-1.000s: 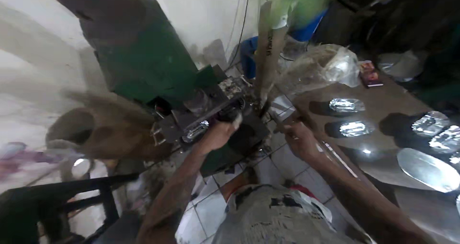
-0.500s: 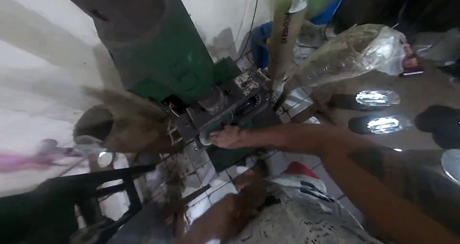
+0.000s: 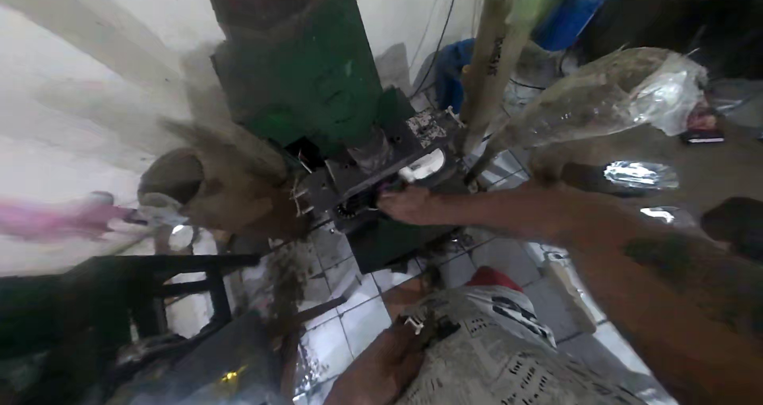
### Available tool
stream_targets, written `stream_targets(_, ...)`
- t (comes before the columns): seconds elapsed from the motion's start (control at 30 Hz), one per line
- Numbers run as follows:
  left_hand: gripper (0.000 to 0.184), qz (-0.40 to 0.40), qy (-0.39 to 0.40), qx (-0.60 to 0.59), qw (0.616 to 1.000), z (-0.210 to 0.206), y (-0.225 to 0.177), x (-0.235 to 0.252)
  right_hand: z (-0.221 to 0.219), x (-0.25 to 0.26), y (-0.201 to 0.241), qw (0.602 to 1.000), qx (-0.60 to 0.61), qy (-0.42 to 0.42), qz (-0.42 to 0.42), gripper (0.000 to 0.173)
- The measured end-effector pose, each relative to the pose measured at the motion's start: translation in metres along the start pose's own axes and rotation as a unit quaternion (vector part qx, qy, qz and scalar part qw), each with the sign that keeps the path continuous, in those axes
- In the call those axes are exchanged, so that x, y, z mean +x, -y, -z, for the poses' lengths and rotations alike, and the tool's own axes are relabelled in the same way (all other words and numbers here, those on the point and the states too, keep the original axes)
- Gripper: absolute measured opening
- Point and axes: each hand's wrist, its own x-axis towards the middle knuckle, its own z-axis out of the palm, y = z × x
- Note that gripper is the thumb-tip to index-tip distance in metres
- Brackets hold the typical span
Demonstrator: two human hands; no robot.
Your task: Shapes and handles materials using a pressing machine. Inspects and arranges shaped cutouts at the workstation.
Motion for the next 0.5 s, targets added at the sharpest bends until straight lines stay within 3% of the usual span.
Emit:
stream_targets(0.1, 0.032, 0.052, 0.055, 0.095, 0.993, 0.003, -0.013, -0.002, 0.020, 0.047, 0.068, 0.985, 0.012, 0.171, -0.035, 0.039)
stream_targets(0.2, 0.032, 0.016, 0.089, 0.077, 0.993, 0.010, -0.001, -0.013, -0.003, 0.053, 0.058, 0.997, 0.006, 0.079, 0.020, 0.031)
stream_targets(0.27, 0.032, -0.038, 0.123, -0.019, 0.992, 0.016, 0.019, -0.007, 0.009, 0.053, 0.054, 0.994, -0.003, 0.103, 0.026, 0.033)
stream_targets(0.33, 0.045, -0.059, 0.150, -0.125, 0.979, 0.012, 0.040, 0.006, 0.044, 0.049, 0.071, 0.965, -0.045, 0.259, -0.007, 0.044)
stream_targets(0.4, 0.052, -0.071, 0.151, -0.186, 0.968, 0.003, 0.054, 0.017, 0.029, 0.036, 0.058, 0.982, -0.040, 0.180, 0.042, 0.038)
stream_targets(0.5, 0.048, -0.124, 0.071, -0.221, 0.965, -0.017, 0.062, 0.017, 0.073, -0.021, 0.018, 0.973, -0.009, 0.218, 0.070, 0.049)
